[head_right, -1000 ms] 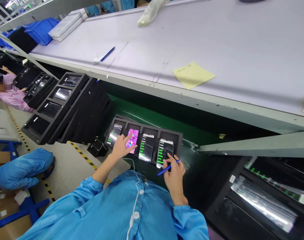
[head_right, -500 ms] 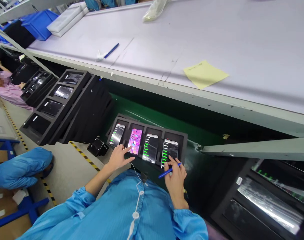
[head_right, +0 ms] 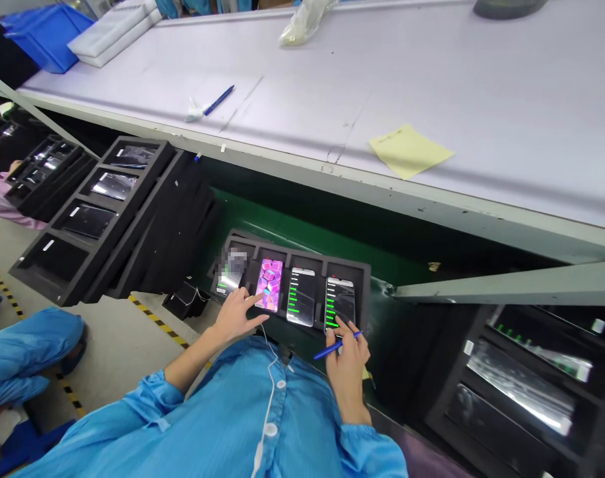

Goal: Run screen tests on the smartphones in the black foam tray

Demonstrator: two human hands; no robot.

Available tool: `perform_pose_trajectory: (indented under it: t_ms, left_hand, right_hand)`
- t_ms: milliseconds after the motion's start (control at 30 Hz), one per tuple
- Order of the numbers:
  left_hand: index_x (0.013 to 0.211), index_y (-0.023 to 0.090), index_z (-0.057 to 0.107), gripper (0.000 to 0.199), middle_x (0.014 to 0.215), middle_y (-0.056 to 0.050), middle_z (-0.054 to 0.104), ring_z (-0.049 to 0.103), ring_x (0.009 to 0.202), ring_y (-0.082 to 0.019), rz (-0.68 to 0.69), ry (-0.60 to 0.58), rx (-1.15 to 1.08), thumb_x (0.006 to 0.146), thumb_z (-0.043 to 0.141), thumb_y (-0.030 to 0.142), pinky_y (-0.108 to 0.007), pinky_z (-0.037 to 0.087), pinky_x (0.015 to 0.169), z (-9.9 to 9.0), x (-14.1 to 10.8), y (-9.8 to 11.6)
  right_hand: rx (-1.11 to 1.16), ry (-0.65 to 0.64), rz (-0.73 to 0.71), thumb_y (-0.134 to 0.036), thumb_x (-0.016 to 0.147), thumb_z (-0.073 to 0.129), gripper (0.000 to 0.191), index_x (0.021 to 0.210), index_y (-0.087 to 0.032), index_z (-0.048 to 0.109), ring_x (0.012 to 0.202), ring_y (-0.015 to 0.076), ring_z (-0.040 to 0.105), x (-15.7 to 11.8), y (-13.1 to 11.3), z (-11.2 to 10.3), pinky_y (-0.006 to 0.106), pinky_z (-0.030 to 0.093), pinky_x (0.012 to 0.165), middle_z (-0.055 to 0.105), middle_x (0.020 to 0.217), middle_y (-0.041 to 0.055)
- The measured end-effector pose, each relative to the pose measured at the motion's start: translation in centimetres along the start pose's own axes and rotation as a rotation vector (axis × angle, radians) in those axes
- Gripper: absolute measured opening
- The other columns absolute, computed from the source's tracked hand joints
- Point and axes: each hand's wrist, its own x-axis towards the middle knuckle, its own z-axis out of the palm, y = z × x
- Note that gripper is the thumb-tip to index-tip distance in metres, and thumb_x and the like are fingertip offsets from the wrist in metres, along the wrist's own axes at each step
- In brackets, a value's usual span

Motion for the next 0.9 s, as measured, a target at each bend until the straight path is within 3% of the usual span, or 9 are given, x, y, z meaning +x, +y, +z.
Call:
perform_pose_trajectory:
  t_ms: [133, 333, 500, 600, 733, 900]
  left_hand:
    - [0.142, 0.031, 0.075, 0.053, 0.104, -0.009, 0.059, 0.06, 0.1, -0.028, 0.076, -0.044, -0.021, 0.103, 0.069, 0.065, -0.041, 0.052, 0.092, 0.1, 1.2, -0.7]
    - [0.162, 0.032, 0.059, 0.083, 0.11, -0.01, 0.06, 0.059, 0.107, -0.032, 0.013, -0.047, 0.004, 0.094, 0.072, 0.078, -0.043, 0.051, 0.095, 0.1, 3.5, -1.3]
    - [0.144, 0.035, 0.074, 0.061, 0.107, -0.009, 0.059, 0.058, 0.101, -0.029, 0.194, -0.106, -0.046, 0.096, 0.072, 0.074, -0.041, 0.05, 0.093, -0.4, 2.5, -2.7]
    - [0.149, 0.031, 0.07, 0.067, 0.108, -0.01, 0.061, 0.058, 0.102, -0.031, 0.126, -0.081, -0.003, 0.097, 0.071, 0.074, -0.042, 0.049, 0.094, -0.6, 2.8, -3.5]
    - [0.157, 0.027, 0.063, 0.08, 0.11, -0.014, 0.062, 0.059, 0.109, -0.035, -0.021, 0.03, 0.028, 0.097, 0.066, 0.08, -0.045, 0.048, 0.096, -0.4, 6.2, -3.8]
    - [0.153, 0.022, 0.067, 0.082, 0.114, -0.018, 0.064, 0.059, 0.113, -0.038, -0.02, 0.021, 0.048, 0.098, 0.06, 0.082, -0.045, 0.047, 0.096, 0.4, 10.1, -3.6]
  right_hand:
    - [-0.011, 0.041, 0.029, -0.056, 0.108, 0.05, 0.034, 0.098, -0.026, 0.061, 0.139, 0.0386, 0.055, -1.1, -0.2, 0.5, 0.06, 0.035, 0.116, 0.076, 0.13, 0.0165]
    - [-0.026, 0.098, 0.052, -0.057, 0.108, 0.051, 0.035, 0.097, -0.025, 0.06, 0.139, 0.0384, 0.055, -2.7, -0.1, 0.9, 0.058, 0.037, 0.113, 0.076, 0.128, 0.017]
    - [-0.034, 0.139, 0.094, -0.057, 0.108, 0.052, 0.035, 0.096, -0.025, 0.06, 0.141, 0.0394, 0.054, -3.3, -0.3, 0.7, 0.059, 0.035, 0.114, 0.076, 0.129, 0.0178]
    - [-0.009, 0.146, 0.111, -0.055, 0.107, 0.053, 0.033, 0.096, -0.025, 0.06, 0.141, 0.0394, 0.054, -3.5, -0.7, 0.9, 0.059, 0.034, 0.115, 0.076, 0.127, 0.0183]
    - [-0.01, 0.135, 0.107, -0.055, 0.107, 0.053, 0.033, 0.096, -0.025, 0.061, 0.14, 0.0397, 0.054, -3.5, -1.3, 1.2, 0.059, 0.034, 0.115, 0.076, 0.127, 0.0186]
    - [-0.06, 0.139, 0.09, -0.054, 0.108, 0.051, 0.032, 0.098, -0.025, 0.06, 0.138, 0.0396, 0.055, -3.3, -1.6, 0.8, 0.058, 0.036, 0.114, 0.075, 0.128, 0.0185]
